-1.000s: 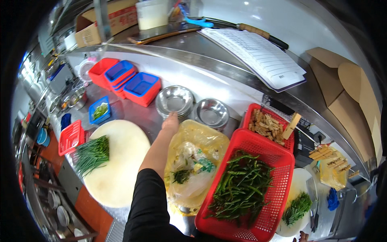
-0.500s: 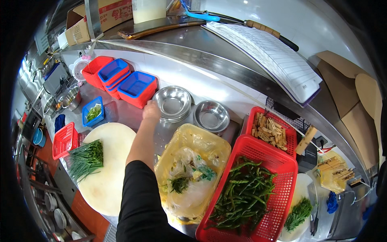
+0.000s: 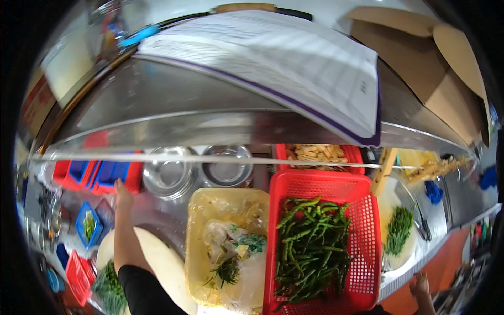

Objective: The person chops a large bunch of green onions on a white cutting board using a cleaver. They trim the ends, slice the onions into small pieces, and transfer the chopped vegetables into a blue plastic container. The person repeats this process with another bunch of green onions.

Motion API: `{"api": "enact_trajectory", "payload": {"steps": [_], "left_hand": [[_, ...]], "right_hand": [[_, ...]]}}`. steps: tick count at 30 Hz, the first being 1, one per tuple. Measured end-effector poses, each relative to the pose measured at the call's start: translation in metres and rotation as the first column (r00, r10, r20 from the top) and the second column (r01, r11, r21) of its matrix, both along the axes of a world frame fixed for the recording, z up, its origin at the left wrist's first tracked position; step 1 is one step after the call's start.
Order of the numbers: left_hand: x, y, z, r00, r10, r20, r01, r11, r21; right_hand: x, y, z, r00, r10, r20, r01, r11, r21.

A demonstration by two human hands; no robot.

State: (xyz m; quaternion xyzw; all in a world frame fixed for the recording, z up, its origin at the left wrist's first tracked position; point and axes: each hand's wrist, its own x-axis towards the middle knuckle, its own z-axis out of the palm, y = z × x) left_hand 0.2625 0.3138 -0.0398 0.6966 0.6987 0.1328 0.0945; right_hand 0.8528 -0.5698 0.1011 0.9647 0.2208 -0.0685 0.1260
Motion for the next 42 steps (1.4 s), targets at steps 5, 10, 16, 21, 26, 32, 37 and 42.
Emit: {"api": "enact_trajectory", "payload": {"steps": [5,10,16,21,26,32,37,42], "left_hand": [[-0.081,0.034,0.003,0.969,-0.076,-0.236,0.152,0.934,0.325],[-0.064,0.045,0.005,0.987,-0.013,-0.161,0.076,0.915,0.396],[-0.031,0.054,0.035,0.995,-0.016,-0.099,0.066,0.844,0.532],[-0.101,0.048,0.050,0.918,0.056,-0.392,0.258,0.665,0.701],[0.007,-0.028,0.078,0.971,0.221,-0.093,-0.117,0.773,0.624],[0.039,-0.157,0.140,0.943,0.055,0.328,-0.252,0.763,0.595],[0.065,-0.239,0.171,0.446,-0.143,0.883,-0.266,0.921,0.284],[0.102,-0.294,0.224,0.022,0.126,0.992,-0.200,0.972,-0.119]], "right_hand": [[0.008,0.039,-0.002,0.991,-0.012,-0.136,0.005,0.999,-0.051],[-0.003,0.053,0.006,0.986,-0.137,-0.090,0.137,0.991,0.000],[-0.009,0.066,0.031,0.973,-0.210,-0.096,0.208,0.978,-0.026],[0.030,0.060,-0.012,0.996,-0.002,-0.094,0.011,0.996,0.088],[0.041,0.015,-0.027,0.991,0.133,-0.016,-0.129,0.981,0.148],[0.109,0.034,-0.051,0.945,0.308,0.115,-0.324,0.819,0.474],[0.177,0.073,-0.050,0.902,0.398,0.168,-0.418,0.706,0.571],[0.218,0.112,-0.033,0.911,0.405,0.079,-0.342,0.635,0.693]]}}
